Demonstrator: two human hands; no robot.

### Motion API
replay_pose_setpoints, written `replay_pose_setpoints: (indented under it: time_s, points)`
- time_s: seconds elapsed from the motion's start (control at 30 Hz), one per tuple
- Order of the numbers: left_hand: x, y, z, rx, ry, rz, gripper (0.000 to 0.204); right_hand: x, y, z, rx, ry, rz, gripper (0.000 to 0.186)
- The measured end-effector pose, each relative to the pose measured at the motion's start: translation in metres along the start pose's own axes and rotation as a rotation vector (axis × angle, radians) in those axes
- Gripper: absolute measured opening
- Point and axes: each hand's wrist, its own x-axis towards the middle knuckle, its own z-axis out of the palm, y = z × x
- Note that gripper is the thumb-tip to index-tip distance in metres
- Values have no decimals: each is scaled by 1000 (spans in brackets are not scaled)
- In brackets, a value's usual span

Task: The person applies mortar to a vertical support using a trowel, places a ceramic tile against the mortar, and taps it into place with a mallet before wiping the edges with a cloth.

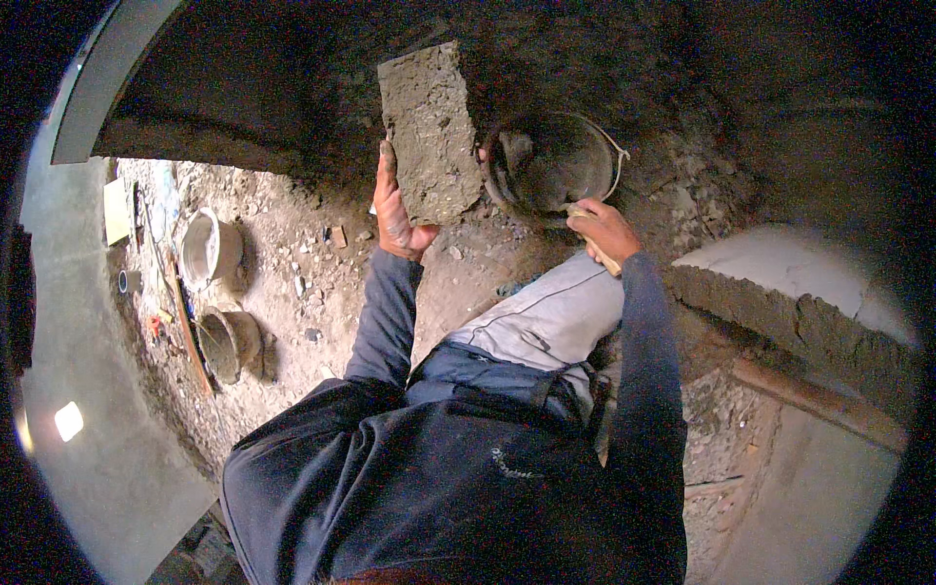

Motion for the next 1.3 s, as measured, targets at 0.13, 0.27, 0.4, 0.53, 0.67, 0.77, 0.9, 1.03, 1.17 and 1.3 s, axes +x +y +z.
replay_pose_setpoints:
  time_s: [0.13,0.27,0.4,0.53,0.67,0.77,0.9,1.03,1.17,1.3]
  points:
    - [3,-4,7,227,44,38,76,-17,13,-9,-14,37,-17,43]
    - [4,-3,5,386,143,92,70,-39,35,-15,-28,80,-99,43]
    - [6,3,-43,355,208,113,67,-65,9,-13,-166,194,-54,44]
    - [-5,-1,-57,329,215,86,59,-74,-6,-14,-146,244,-102,46]
    - [-9,-10,-45,394,278,96,60,-66,14,-21,-314,350,-171,48]
    - [-9,-18,-28,406,301,114,62,-94,-13,-19,-44,280,-47,49]
    - [-8,-24,-7,369,148,-18,70,-123,-29,-23,-105,384,-285,45]
    - [-13,-40,23,309,49,-127,72,-138,-58,-10,-430,647,-733,39]
    - [-20,-53,55,307,-17,-208,74,-129,-66,1,-512,789,-843,40]
    - [-25,-61,78,358,25,-189,72,-116,-59,12,-529,936,-939,43]
